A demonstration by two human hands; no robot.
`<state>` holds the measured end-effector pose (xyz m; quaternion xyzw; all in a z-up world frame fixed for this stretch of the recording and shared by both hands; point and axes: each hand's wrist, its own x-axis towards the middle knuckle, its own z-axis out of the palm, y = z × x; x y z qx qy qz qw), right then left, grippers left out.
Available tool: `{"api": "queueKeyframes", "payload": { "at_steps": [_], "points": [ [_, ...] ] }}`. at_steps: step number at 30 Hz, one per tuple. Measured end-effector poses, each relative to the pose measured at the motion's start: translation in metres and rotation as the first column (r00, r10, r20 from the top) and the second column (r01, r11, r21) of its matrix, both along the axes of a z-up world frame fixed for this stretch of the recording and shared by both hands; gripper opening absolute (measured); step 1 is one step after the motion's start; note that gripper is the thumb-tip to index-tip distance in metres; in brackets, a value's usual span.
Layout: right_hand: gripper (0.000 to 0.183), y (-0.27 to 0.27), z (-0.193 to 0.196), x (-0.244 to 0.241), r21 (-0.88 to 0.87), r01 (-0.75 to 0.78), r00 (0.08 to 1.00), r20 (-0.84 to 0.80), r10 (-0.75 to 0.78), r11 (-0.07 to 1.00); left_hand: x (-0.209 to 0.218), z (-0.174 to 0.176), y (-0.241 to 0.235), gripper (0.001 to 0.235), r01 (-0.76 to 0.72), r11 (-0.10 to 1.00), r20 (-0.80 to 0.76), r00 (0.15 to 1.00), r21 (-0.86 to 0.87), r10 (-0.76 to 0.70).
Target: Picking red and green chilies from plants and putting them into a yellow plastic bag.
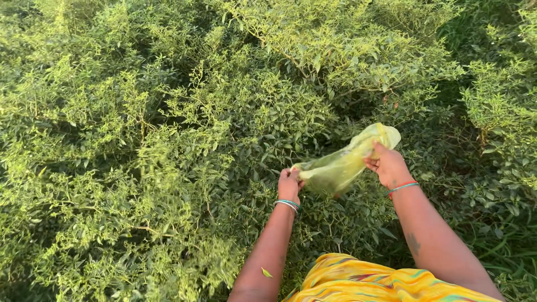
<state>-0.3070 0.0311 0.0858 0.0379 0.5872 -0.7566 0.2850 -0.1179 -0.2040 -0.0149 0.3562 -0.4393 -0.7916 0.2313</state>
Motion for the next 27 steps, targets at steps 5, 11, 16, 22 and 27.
{"api": "queueKeyframes", "payload": {
  "at_steps": [5, 11, 16, 22, 27],
  "points": [
    [0.032, 0.005, 0.035, 0.007, -0.025, 0.011, 0.997, -0.081, -0.013, 1.000, -0.007, 0.065, 0.006, 0.013, -0.031, 0.996, -0.055, 0.998, 0.080, 0.036],
    [0.032, 0.023, 0.052, 0.001, -0.146, 0.221, 0.970, -0.072, -0.233, 0.964, -0.009, 0.191, 0.046, 0.022, 0.044, 0.801, -0.086, 0.989, -0.597, -0.119],
    [0.032, 0.013, 0.043, 0.005, -0.136, 0.185, 0.977, -0.080, -0.197, 0.973, -0.006, 0.200, 0.032, 0.022, 0.123, 0.890, -0.212, 0.948, -0.439, -0.236],
    [0.031, 0.010, 0.058, 0.012, -0.155, 0.079, 0.975, -0.195, -0.109, 0.985, -0.003, 0.141, -0.009, 0.015, 0.033, 0.952, -0.457, 0.882, 0.305, 0.116],
    [0.034, -0.007, 0.116, 0.054, -0.349, 0.168, 0.968, -0.117, -0.220, 0.922, 0.005, 0.124, -0.019, 0.016, 0.045, 0.938, -0.518, 0.842, 0.343, 0.149]
  ]
}}
